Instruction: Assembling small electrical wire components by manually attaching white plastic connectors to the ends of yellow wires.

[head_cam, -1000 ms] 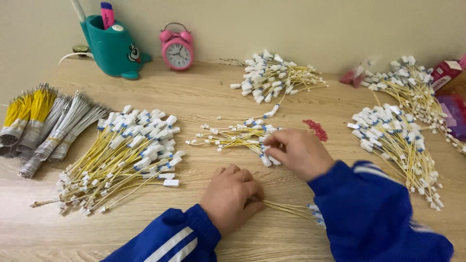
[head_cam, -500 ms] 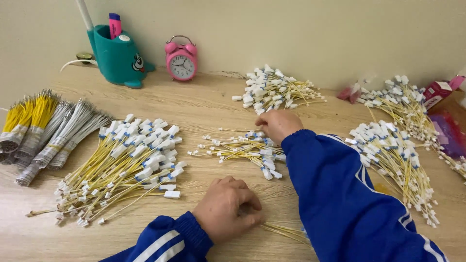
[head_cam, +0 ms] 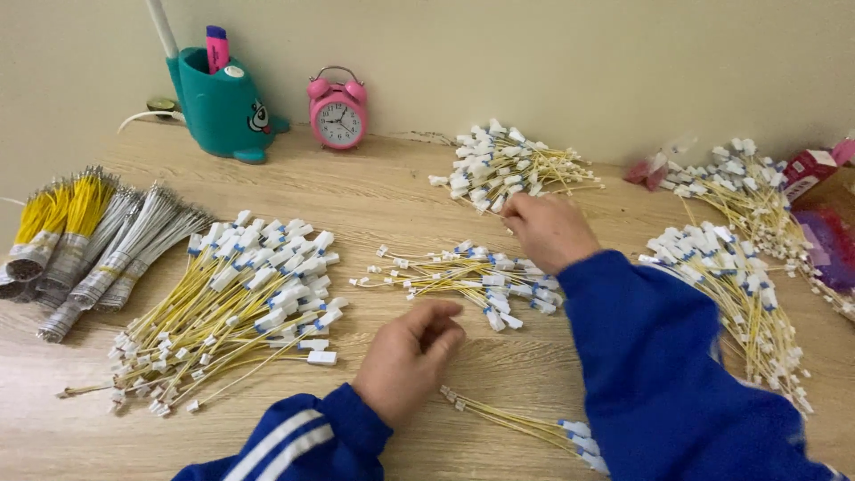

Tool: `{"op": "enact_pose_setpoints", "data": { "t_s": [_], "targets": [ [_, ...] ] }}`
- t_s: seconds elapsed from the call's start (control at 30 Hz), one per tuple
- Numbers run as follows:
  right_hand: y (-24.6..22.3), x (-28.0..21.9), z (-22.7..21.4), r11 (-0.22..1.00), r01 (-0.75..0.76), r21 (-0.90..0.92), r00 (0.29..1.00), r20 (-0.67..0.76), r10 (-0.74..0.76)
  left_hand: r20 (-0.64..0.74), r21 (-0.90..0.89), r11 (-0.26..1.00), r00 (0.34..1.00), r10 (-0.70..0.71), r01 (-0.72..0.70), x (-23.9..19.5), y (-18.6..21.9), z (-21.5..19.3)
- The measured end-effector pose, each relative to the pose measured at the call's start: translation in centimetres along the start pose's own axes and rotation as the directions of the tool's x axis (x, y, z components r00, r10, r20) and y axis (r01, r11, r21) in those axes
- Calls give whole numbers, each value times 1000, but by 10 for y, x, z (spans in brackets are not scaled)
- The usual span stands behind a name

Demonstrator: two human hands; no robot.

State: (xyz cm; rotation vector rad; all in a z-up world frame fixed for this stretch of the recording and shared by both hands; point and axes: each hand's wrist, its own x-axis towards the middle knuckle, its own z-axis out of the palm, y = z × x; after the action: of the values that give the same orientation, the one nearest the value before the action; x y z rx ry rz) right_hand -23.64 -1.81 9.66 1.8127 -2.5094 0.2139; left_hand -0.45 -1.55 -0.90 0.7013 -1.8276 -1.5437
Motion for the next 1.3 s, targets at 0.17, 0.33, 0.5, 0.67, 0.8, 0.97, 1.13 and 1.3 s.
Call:
{"op": "enact_pose_setpoints", "data": {
  "t_s": [0.17,0.33,0.5,0.67,0.8,0.97,1.13,1.3],
  "targets": [
    [10,-77,-24,977,156,143,988,-43,-152,-25,-474,843,953,-302,255,2,28,-8],
    [29,-127,-2,973,225,-50,969,-91,-229,-50,-638,762,982,-183,109,-4,18,-1],
    [38,-144,7,973,229,-30,970,-70,-231,-33,-609,784,985,-172,116,-5,16,4],
    [49,-148,20,971,237,-40,966,-95,-240,-27,-583,800,980,-198,146,-1,6,6],
    [50,-148,22,962,263,-69,957,-111,-270,-38,-563,812,976,-213,156,-2,7,6],
    [46,-152,20,964,265,-27,954,-139,-266,-32,-549,812,966,-255,196,0,3,6],
    [49,-153,21,960,276,-46,931,-234,-279,-22,-526,823,964,-266,216,0,5,8],
    [50,-153,23,896,441,56,851,-345,-397,49,-529,797,948,-315,292,-3,20,0]
  ]
}}
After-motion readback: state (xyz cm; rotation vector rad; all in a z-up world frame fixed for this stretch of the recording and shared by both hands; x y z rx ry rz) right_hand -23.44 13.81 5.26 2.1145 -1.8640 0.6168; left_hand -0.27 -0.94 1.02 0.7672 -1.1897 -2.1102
